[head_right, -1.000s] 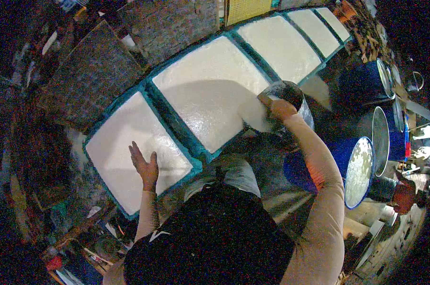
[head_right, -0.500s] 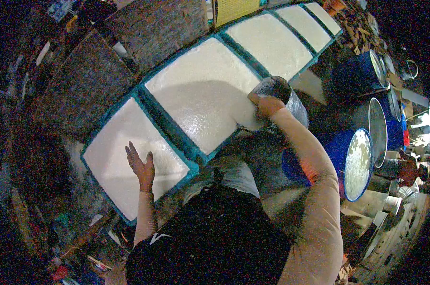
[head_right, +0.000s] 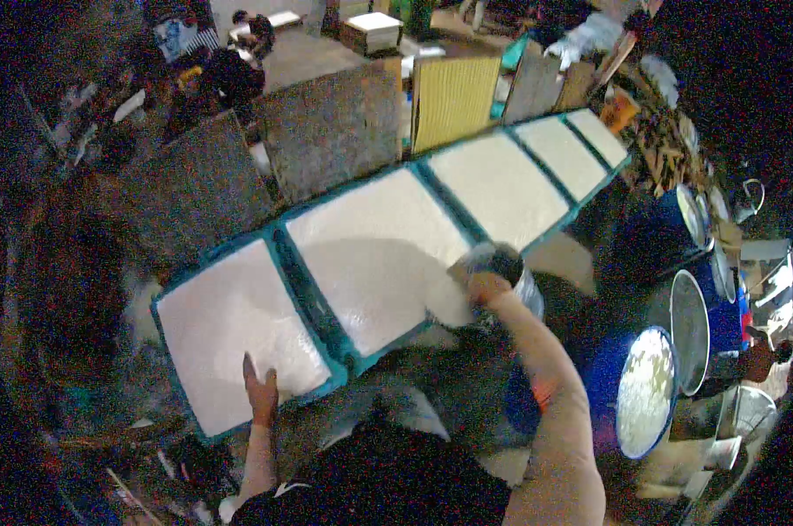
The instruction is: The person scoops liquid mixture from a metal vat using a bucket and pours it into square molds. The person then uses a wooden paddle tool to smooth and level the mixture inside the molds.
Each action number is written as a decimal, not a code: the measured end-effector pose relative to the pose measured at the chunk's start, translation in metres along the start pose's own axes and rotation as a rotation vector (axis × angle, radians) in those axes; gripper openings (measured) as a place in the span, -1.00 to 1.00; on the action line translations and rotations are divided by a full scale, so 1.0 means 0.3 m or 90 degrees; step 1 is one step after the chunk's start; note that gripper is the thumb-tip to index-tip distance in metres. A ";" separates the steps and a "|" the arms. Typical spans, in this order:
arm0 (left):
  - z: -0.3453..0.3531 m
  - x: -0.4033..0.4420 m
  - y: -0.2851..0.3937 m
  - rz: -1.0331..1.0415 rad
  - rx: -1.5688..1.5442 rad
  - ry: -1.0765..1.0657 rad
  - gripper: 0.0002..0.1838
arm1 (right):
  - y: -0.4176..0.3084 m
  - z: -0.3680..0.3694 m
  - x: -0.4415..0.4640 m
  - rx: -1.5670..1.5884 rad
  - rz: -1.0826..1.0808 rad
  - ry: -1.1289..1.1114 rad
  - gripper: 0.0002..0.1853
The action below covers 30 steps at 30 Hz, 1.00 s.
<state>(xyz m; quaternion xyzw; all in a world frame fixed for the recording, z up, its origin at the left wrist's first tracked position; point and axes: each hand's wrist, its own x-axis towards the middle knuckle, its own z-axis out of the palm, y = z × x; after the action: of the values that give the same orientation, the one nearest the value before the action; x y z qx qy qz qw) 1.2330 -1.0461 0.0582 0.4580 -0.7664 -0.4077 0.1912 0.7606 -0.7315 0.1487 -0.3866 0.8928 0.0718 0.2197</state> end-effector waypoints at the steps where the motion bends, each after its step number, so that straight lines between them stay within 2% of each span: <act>1: 0.025 -0.037 -0.083 -0.012 0.013 0.018 -0.17 | 0.033 0.033 0.006 -0.005 0.006 -0.010 -0.70; 3: 0.042 -0.115 -0.187 -0.021 0.021 0.040 -0.15 | 0.076 0.080 -0.018 -0.012 0.012 -0.015 -0.71; 6: 0.033 -0.246 -0.270 -0.064 0.159 -0.003 -0.16 | 0.093 0.103 -0.092 0.013 0.004 0.049 -0.67; 8: 0.026 -0.324 -0.378 -0.138 0.076 0.058 -0.19 | 0.085 0.120 -0.169 0.011 -0.024 0.090 -0.63; 9: 0.013 -0.364 -0.391 -0.153 0.067 0.060 -0.17 | 0.087 0.130 -0.216 0.153 0.189 0.068 -0.61; 10: -0.001 -0.380 -0.464 -0.168 0.073 0.058 -0.17 | 0.105 0.164 -0.244 0.149 0.184 0.053 -0.61; 11: -0.012 -0.429 -0.538 -0.195 0.042 0.084 -0.19 | 0.127 0.206 -0.265 0.147 0.137 0.109 -0.62; 12: -0.051 -0.456 -0.511 -0.219 -0.028 0.137 -0.20 | 0.141 0.260 -0.298 0.144 0.087 0.155 -0.63; 13: -0.079 -0.482 -0.491 -0.230 -0.113 0.201 -0.21 | 0.147 0.316 -0.331 0.136 0.072 0.119 -0.63; 14: -0.122 -0.503 -0.423 -0.226 -0.177 0.264 -0.23 | 0.140 0.372 -0.358 0.239 0.098 0.176 -0.63; 15: -0.151 -0.512 -0.598 0.066 0.216 0.277 -0.40 | 0.135 0.446 -0.384 0.342 0.126 0.218 -0.62; 16: -0.180 -0.523 -0.775 0.307 0.660 0.477 -0.53 | 0.132 0.514 -0.406 0.329 0.100 0.156 -0.62; 17: -0.232 -0.537 -0.844 0.245 0.653 0.453 -0.55 | 0.137 0.587 -0.399 0.326 0.070 0.192 -0.61; 18: -0.275 -0.554 -0.846 0.099 0.551 0.416 -0.57 | 0.105 0.653 -0.403 0.330 0.042 0.232 -0.60; 20: -0.364 -0.538 -0.873 -0.232 0.358 0.383 -0.59 | 0.006 0.667 -0.456 0.317 0.019 0.181 -0.59; 22: -0.429 -0.456 -0.942 -0.344 0.365 0.352 -0.62 | -0.127 0.572 -0.521 0.308 0.019 0.166 -0.59; 23: -0.461 -0.436 -1.019 -0.393 0.010 0.356 -0.61 | -0.207 0.499 -0.561 0.337 0.027 0.090 -0.56; 24: -0.466 -0.416 -1.098 -0.397 -0.170 0.344 -0.61 | -0.270 0.472 -0.583 0.364 0.039 0.016 -0.54; 25: -0.472 -0.396 -1.176 -0.414 -0.346 0.339 -0.61 | -0.281 0.501 -0.583 0.343 0.009 0.024 -0.55; 28: -0.374 -0.316 -1.460 -0.271 -0.168 0.287 -0.63 | -0.439 0.418 -0.664 0.313 0.036 0.007 -0.56; 29: -0.365 -0.303 -1.546 -0.226 -0.109 0.262 -0.63 | -0.505 0.395 -0.701 0.252 0.025 0.045 -0.55; 30: -0.389 -0.296 -1.470 -0.205 0.085 0.185 -0.63 | -0.578 0.371 -0.734 0.253 0.039 0.038 -0.55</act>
<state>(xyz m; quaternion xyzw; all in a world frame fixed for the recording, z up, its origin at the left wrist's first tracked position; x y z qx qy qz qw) 1.5966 -1.1319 -0.2180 0.6401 -0.6730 -0.3112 0.2011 1.0565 -0.6731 0.1550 -0.3105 0.9069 -0.1108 0.2625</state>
